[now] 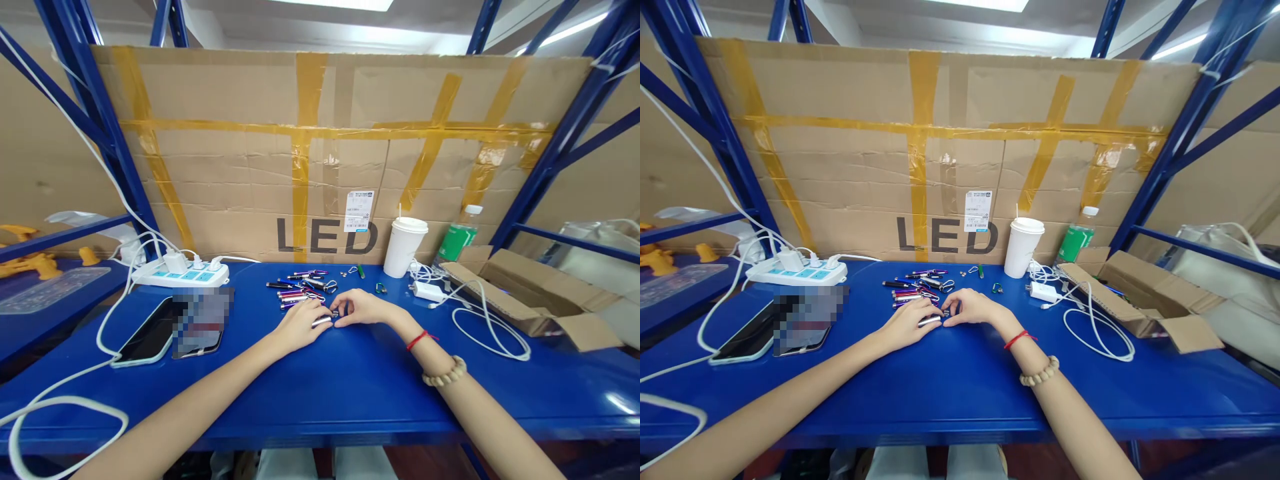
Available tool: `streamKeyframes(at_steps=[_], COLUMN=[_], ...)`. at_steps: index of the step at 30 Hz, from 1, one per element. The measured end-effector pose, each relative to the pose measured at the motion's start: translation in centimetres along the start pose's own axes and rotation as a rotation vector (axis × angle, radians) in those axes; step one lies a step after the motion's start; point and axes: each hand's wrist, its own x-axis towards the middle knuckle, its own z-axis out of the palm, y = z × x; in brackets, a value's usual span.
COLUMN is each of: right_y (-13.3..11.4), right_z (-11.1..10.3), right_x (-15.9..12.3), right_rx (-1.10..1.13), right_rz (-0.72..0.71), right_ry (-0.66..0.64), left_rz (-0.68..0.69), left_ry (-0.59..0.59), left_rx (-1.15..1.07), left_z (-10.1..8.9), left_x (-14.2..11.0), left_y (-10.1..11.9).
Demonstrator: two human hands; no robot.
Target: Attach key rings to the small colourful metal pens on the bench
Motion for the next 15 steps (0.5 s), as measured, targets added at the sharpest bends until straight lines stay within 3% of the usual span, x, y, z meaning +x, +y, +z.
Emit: streamKeyframes(at_steps=[4,7,12,15], right_y=[-0.5,-1.9,-6.5,-10.3], right_z=[-0.4,-1.2,-3.1,-4.1], right_x=[-0.1,-0.2,-1.6,-3.8], right_rx=[0.012,-0.023,-0.021,-0.021], right_rz=[-0.012,-0.054,-0.346,-0.515], right_ry=[0.014,0.128,0.427,0.649], left_rz=[-0.01,-0.01,0.045,0.169], left_ry=[0.035,0.099,0.358,0.529], left_rx=[-0.008,-0.033,-0.145,-0.101], left_z=[-0.1,-1.0,-5.9,-9.0], left_x=[-0.2,0.1,0.2,-3.0], left_y=[0.0,0.2,3.2,6.9])
